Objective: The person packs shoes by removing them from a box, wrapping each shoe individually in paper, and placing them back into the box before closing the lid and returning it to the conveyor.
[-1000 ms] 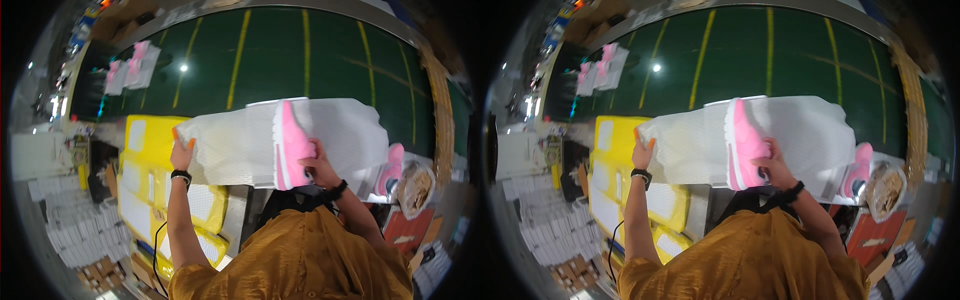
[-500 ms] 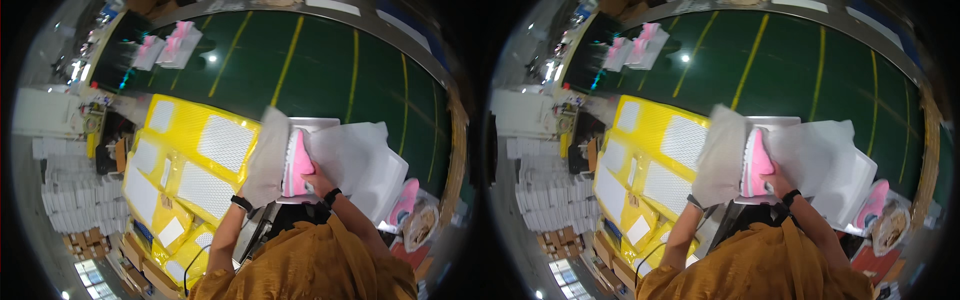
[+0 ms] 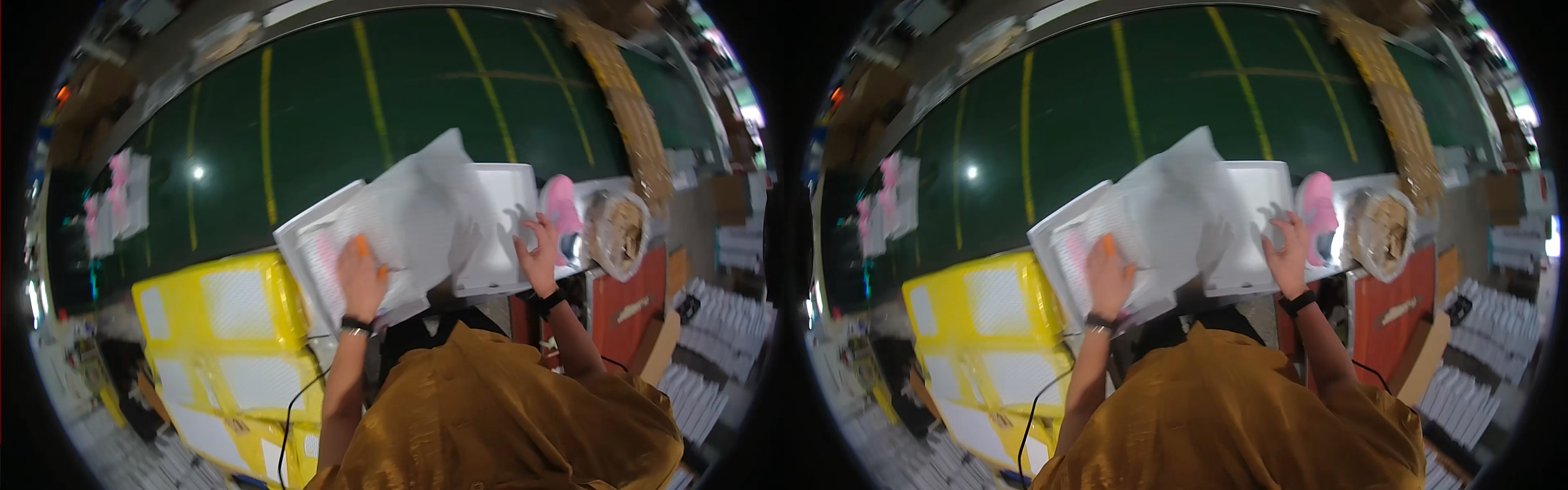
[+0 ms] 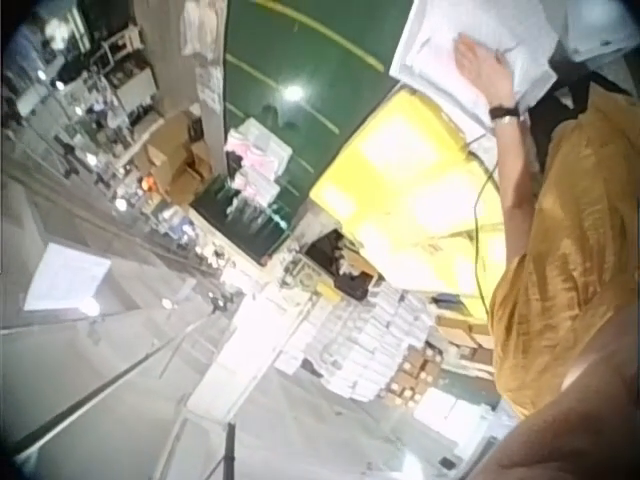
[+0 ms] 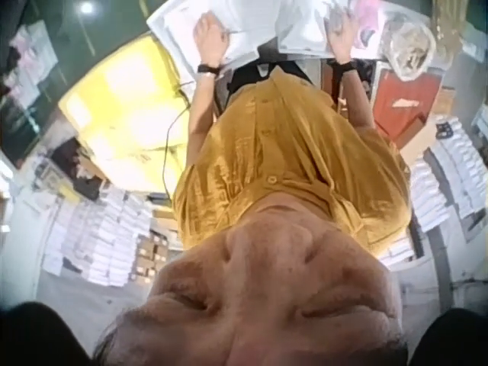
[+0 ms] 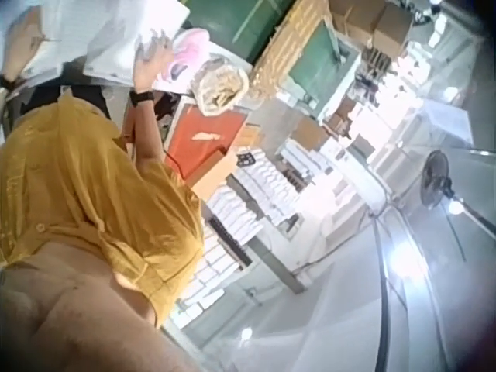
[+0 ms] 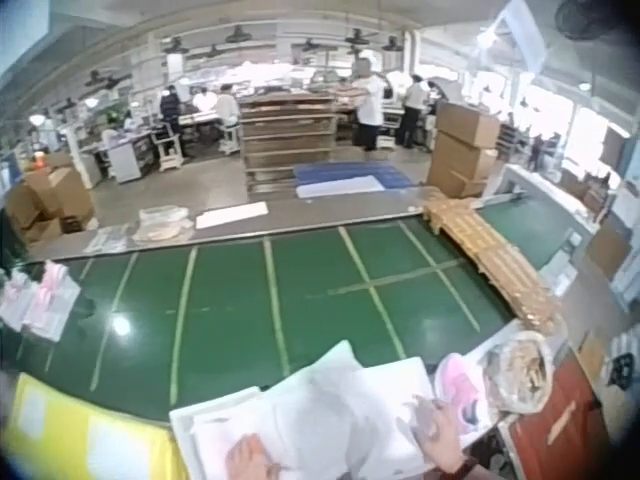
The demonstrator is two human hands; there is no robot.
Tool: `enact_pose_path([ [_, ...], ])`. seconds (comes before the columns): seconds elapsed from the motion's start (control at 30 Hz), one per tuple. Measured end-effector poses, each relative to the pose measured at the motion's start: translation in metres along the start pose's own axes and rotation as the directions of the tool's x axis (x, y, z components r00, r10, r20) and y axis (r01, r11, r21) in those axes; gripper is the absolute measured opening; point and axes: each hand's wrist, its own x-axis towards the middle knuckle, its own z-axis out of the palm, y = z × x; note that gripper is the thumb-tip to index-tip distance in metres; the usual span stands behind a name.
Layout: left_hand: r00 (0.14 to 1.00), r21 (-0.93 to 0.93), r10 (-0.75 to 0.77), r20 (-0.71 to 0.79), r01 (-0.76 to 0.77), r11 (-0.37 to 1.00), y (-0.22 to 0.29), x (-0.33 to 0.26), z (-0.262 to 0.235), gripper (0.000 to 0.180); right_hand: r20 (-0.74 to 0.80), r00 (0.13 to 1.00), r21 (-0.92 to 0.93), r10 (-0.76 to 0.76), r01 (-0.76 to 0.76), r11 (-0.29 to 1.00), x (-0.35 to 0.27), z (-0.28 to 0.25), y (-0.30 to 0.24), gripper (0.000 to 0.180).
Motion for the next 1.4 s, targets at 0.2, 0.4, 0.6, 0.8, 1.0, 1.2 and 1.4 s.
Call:
enact_pose_path([
  [0.2,0.974,0.172,0.137,0.183,-0.168,0.971,0.022,-0.002,-0.028,0.081,0.046,0.976,-0.342,0.214,-0.186,0.921,-0.048,-0.073,0.108,0.055],
  [0.4,0.935,0.398,-0.118,0.335,-0.027,0.917,0.009,0.018,-0.018,0.076,0.135,0.937,0.279,0.323,-0.349,0.894,-0.026,-0.089,0.127,0.028],
  [0.6,0.992,-0.285,0.057,-0.109,-0.086,0.955,0.063,-0.003,-0.116,0.049,0.276,0.912,0.188,-0.303,0.258,0.948,0.031,-0.147,-0.012,0.032],
  [0.8,0.728,0.301,0.676,0.114,-0.674,0.675,0.133,-0.013,-0.203,0.050,0.637,0.410,0.564,-0.652,0.329,0.758,0.051,-0.070,-0.141,0.025],
  [1.0,0.997,-0.328,0.063,0.041,-0.046,0.944,0.021,-0.035,-0.195,0.024,0.833,0.479,0.549,-0.276,-0.775,0.311,0.013,0.018,-0.103,0.045],
  [1.2,0.898,-0.792,-0.319,0.302,0.422,0.440,-0.040,0.031,-0.086,0.023,0.989,-0.145,-0.142,0.040,-0.987,-0.077,-0.036,0.090,-0.035,0.050],
  [1.4,0.974,-0.280,-0.210,0.090,0.227,0.933,-0.036,0.055,-0.016,0.045,0.960,0.268,0.281,0.084,-0.915,-0.288,-0.038,0.110,-0.042,0.043],
])
